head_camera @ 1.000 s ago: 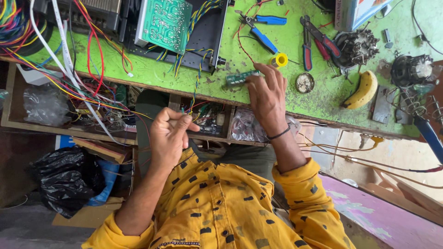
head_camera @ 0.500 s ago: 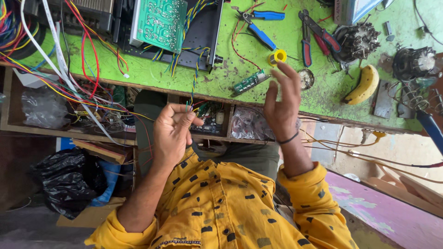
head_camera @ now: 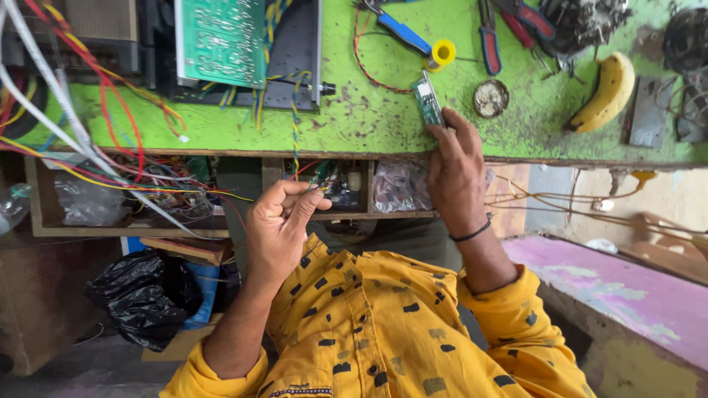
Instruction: The person solders wires to a small circuit board using a soldering iron and solder. They then strip and twist wires, apply flux, and solder the wires to a small cylindrical component before placing it on the board.
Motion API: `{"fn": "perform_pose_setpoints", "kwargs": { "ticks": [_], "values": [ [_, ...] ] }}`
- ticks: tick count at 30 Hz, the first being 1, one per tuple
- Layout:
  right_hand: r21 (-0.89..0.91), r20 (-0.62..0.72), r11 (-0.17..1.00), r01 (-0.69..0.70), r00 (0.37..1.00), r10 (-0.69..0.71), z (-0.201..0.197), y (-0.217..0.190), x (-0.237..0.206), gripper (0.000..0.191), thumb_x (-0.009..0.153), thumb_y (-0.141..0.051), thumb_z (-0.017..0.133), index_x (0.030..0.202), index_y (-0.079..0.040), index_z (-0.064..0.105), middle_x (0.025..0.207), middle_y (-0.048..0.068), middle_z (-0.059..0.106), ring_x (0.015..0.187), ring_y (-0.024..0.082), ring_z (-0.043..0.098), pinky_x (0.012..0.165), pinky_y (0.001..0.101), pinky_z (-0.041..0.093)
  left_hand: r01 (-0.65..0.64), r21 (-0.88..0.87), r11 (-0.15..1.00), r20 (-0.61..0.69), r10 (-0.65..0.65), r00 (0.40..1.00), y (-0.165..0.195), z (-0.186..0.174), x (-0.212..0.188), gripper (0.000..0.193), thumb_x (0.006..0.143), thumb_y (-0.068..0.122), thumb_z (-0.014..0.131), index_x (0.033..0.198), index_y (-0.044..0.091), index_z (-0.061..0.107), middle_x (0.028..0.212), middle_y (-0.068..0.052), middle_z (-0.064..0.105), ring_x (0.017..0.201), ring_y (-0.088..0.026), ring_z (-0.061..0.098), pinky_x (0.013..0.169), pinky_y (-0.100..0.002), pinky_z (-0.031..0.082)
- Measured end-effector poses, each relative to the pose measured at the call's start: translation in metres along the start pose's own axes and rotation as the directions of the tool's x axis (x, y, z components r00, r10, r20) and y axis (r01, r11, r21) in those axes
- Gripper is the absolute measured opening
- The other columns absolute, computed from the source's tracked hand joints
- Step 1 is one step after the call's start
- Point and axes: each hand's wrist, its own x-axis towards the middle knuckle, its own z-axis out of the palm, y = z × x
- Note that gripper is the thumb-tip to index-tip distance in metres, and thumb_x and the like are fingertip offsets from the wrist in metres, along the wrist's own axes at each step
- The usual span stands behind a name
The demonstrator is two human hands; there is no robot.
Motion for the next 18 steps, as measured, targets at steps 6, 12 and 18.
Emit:
{"fn": "perform_pose_setpoints", "kwargs": {
  "ticks": [6,12,18],
  "values": [
    [0.103,-0.149,0.995,0.000,0.989,0.015,-0.002,0.027,-0.007,0.029,0.099,0.012,0.059,0.124,0.000,0.067,0.130,0.018,0.068,0.121,0.035,0.069,0.105,0.0415,0.056,-0.254,0.304,0.918,0.114,0.230,0.967,0.014,0.031,0.008,0.013,0.092,0.011,0.079,0.100,0.001,0.077,0.088,-0.008,0.077,0.075,-0.010,0.066,0.069,-0.024,0.052],
    [0.955,0.196,0.110,-0.276,0.863,0.466,-0.005,0.018,-0.029,0.022,0.107,0.011,0.055,0.125,0.006,0.068,0.109,0.012,0.070,0.090,0.017,0.066,0.084,0.0286,0.056,-0.502,0.238,0.831,0.254,0.446,0.858,0.046,0.036,0.017,0.017,0.092,0.011,0.081,0.103,-0.001,0.076,0.145,-0.019,0.060,0.101,-0.015,0.072,0.090,-0.028,0.060],
    [0.818,0.568,-0.364,-0.445,0.725,0.391,-0.004,0.007,-0.036,0.030,0.097,0.011,0.046,0.121,0.005,0.063,0.107,0.015,0.071,0.086,0.020,0.072,0.078,0.0305,0.060,-0.157,-0.114,0.981,0.369,0.189,0.910,0.028,0.040,0.062,0.014,0.095,0.008,0.077,0.103,-0.003,0.074,0.162,-0.022,0.046,0.105,-0.010,0.066,0.084,-0.024,0.056]
  ]
}}
